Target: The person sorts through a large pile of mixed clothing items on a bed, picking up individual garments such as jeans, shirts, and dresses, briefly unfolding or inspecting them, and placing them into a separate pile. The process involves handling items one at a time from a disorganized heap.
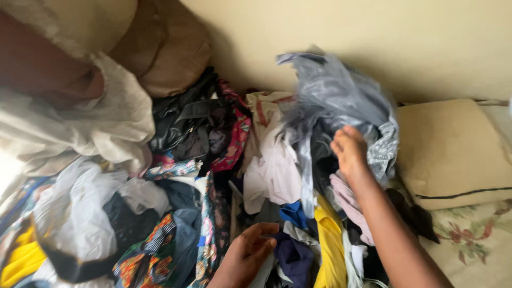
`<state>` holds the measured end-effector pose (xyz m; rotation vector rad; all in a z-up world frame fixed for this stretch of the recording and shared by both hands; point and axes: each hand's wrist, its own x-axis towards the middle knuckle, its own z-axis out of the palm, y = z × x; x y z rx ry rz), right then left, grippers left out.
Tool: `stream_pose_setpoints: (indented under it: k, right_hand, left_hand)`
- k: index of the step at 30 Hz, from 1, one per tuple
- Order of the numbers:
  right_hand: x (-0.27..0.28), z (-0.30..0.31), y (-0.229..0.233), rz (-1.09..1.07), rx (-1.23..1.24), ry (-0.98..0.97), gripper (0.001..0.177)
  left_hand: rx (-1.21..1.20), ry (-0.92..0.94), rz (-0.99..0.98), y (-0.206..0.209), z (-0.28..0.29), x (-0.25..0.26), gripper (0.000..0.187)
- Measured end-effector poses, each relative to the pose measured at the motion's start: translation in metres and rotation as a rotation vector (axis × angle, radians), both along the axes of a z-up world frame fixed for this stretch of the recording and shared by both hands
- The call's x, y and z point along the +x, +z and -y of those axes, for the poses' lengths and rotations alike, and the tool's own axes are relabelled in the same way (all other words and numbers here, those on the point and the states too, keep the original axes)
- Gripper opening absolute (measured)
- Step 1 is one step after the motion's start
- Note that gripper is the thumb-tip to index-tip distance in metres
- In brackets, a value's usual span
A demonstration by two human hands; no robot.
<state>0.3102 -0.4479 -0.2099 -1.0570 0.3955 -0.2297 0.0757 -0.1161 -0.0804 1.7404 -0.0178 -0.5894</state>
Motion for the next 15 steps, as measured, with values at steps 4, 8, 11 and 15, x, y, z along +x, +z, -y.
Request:
stream_pose_setpoints:
  k: [4, 8, 11, 15]
  right_hand:
    - [-0.078, -0.106, -0.002, -0.073, -0.076, 0.233, 0.043]
    - [-0.146, -0.193, 0.019, 0.001, -0.223, 0.478, 0.041]
    - [-0.182, -0.243, 0.051, 0.078, -0.395, 0.704, 0.04]
    - [-0.214, -0.291, 0.089, 0.366, -0.794, 0.928, 0.038]
  left_hand:
    - [-0.04, 0.087, 0.094, 0.005, -0.017, -0.013, 0.031]
    - [0.097, 0.199, 0.157, 0.01, -0.04, -0.027, 0.026]
    - [0.292, 0.388, 0.282, -0.001, -0.063, -0.037, 0.021]
    - [0.554, 0.521, 0.407, -0.028, -0.105, -0.055, 0.018]
